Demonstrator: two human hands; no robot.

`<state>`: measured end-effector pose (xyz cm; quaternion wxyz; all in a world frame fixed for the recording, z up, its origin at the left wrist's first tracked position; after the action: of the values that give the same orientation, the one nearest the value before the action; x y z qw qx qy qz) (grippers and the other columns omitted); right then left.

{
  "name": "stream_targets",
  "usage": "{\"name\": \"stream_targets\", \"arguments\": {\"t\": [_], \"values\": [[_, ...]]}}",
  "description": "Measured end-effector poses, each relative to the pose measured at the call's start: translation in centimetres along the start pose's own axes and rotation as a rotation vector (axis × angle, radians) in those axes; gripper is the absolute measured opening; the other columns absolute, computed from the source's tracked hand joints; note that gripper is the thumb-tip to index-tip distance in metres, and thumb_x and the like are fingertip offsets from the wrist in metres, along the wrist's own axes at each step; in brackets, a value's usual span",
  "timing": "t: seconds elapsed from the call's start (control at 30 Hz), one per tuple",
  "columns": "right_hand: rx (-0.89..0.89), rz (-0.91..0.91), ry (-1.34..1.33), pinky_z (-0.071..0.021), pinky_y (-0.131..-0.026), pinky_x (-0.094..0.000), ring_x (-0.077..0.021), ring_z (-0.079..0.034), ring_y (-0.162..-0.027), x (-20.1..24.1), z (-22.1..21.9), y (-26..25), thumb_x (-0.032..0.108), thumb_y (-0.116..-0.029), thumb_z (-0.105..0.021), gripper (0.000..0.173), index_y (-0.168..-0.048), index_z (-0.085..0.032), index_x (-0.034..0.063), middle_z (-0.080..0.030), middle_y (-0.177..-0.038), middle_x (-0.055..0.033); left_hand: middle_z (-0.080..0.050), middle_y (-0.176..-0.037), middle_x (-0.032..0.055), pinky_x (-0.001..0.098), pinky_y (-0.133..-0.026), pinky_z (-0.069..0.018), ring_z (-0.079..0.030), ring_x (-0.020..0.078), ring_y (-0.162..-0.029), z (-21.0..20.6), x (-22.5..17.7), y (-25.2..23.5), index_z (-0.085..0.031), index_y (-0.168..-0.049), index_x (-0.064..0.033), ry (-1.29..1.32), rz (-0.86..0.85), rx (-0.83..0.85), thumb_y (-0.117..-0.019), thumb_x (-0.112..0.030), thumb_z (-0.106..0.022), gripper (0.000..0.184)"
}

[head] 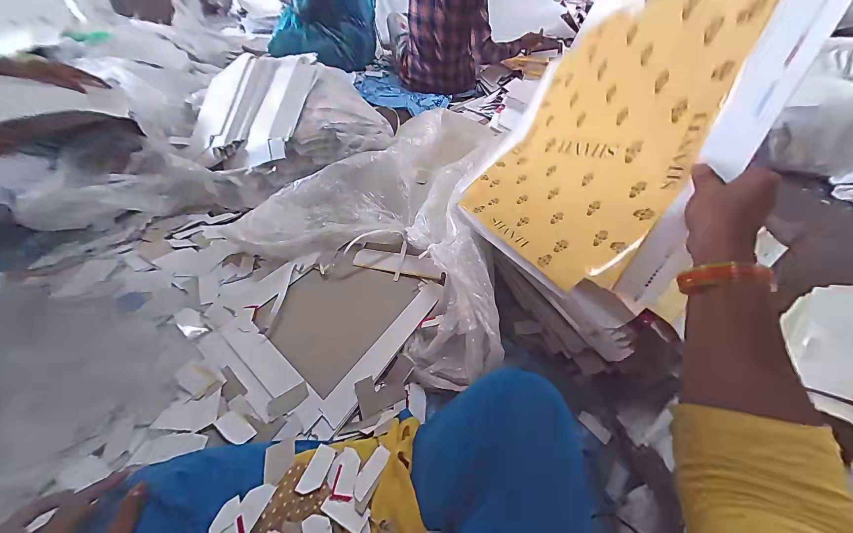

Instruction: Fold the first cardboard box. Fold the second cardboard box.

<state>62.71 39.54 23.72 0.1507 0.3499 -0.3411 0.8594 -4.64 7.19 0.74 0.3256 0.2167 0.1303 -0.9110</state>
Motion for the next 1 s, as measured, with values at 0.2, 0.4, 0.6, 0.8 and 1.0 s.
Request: {"name": "stream_targets", "arguments": {"t": [0.2,0.4,0.6,0.8,1.0], "values": [[-0.039,0.767,0.132,-0.0506,-0.059,-0.0583,-0.0461,-0.068,-0.073,15.6,-1.3,14.8,0.003,-0.1011,-0.051,0.026,-0.117,-0.070,-0.0046,-0.068,-0.087,-0.0275,-0.039,-0.143,0.0429,0.0626,-0.101,-0.0457,-0.052,0.0561,-0.121,0.5,-0.2,0.8,-0.068,-0.122,0.0067,0.060,0.000,-0.037,-0.0945,-0.020,-0.066,0.038],[0.069,1.264,0.097,-0.0443,-0.043,-0.0355,-0.0265,-0.060,-0.050,19.3,-8.1,30.2,0.000,-0.0891,-0.061,0.024,-0.107,-0.076,-0.0005,-0.062,-0.064,-0.0109,-0.052,-0.133,0.0387,0.0679,-0.092,-0.0498,-0.060,0.0545,-0.112,0.9,0.6,1.3,-0.072,-0.110,0.0051,0.085,-0.035,-0.151,-0.0927,-0.012,-0.065,0.026],[0.363,1.208,0.106,-0.0531,-0.050,-0.0446,-0.0348,-0.069,-0.062,22.3,-11.4,31.0,-0.002,-0.0870,-0.063,0.014,-0.098,-0.072,-0.0047,-0.068,-0.077,-0.0193,-0.068,-0.110,0.0326,0.0675,-0.099,-0.0461,-0.062,0.0531,-0.112,1.1,0.8,1.9,-0.074,-0.100,0.0077,0.075,-0.131,-0.107,-0.0938,-0.004,-0.055,0.023],[0.333,0.569,0.068,-0.0509,-0.088,-0.0642,-0.0461,-0.067,-0.105,23.5,-8.1,11.1,0.015,-0.1030,-0.052,0.027,-0.109,-0.070,-0.0044,-0.070,-0.107,-0.0283,-0.063,-0.124,0.0342,0.0587,-0.109,-0.0426,-0.058,0.0484,-0.123,0.8,1.2,1.9,-0.070,-0.114,0.0086,0.082,-0.069,0.028,-0.0984,-0.009,-0.051,0.031],[0.121,-0.056,-0.104,-0.0432,-0.108,-0.0484,-0.0338,-0.055,-0.127,4.6,-0.1,-5.7,0.023,-0.1033,-0.059,0.051,-0.141,-0.048,-0.0102,-0.054,-0.139,-0.0277,-0.063,-0.127,0.0319,0.0521,-0.109,-0.0434,-0.059,0.0431,-0.124,0.9,0.8,1.7,-0.070,-0.117,0.0072,0.053,-0.042,0.014,-0.0991,-0.016,-0.050,0.035]]}}
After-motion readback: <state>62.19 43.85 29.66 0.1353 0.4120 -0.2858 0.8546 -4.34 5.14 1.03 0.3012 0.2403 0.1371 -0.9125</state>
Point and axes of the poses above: each hand's wrist, its own y-axis away from the middle knuckle, its own z-axis out of the back of the hand, x = y × z, the point moved 7 cm from there along -y, towards the middle knuckle
